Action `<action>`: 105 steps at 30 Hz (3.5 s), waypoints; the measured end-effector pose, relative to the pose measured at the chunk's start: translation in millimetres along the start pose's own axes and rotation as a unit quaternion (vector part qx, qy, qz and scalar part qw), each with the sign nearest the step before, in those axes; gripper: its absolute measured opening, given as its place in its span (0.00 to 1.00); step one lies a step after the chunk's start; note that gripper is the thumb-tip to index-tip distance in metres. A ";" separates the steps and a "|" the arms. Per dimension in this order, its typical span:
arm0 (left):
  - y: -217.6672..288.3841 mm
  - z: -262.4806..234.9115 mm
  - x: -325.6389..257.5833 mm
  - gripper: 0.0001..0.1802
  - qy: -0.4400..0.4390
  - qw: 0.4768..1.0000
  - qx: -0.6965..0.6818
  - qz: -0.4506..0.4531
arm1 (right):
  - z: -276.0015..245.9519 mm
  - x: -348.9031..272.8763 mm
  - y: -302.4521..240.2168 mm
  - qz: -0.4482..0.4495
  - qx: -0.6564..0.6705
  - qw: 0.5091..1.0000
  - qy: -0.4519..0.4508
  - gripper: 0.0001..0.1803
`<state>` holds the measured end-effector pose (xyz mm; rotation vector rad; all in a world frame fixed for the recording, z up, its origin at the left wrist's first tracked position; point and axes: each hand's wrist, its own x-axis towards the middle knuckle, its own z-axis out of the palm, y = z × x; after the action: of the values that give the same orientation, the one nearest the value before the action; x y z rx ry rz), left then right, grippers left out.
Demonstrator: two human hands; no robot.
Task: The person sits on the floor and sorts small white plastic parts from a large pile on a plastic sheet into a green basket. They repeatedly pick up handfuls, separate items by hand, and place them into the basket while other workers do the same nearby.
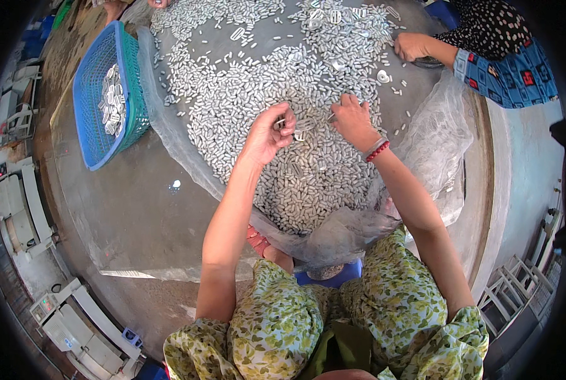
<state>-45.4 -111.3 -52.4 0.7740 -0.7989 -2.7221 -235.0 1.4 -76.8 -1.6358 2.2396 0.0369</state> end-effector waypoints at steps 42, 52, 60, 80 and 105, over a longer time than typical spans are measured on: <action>1.9 -21.2 15.5 0.19 0.152 0.681 0.705 0.131 | 15.6 -55.4 -4.4 -0.063 0.246 0.963 0.089 0.09; 20.9 -8.1 -35.8 0.12 0.234 0.723 0.597 0.255 | 25.4 -81.2 -24.4 -0.241 -0.003 0.970 -0.025 0.12; 2.5 8.1 -62.1 0.09 0.025 0.992 -0.043 0.120 | 14.0 -69.7 -5.9 -0.125 0.291 0.946 -0.075 0.08; 19.0 22.9 -40.3 0.06 0.085 0.993 0.003 0.079 | 4.0 -29.6 73.1 0.054 0.061 0.997 0.010 0.18; -73.7 48.8 -22.6 0.28 -0.014 0.941 -0.326 -0.089 | -90.6 -75.0 -34.7 -0.164 0.310 0.936 -0.021 0.13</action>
<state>-55.7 -20.7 -48.3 0.6671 0.2006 -2.8701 -208.2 37.6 37.2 -1.5817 1.6629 -0.6444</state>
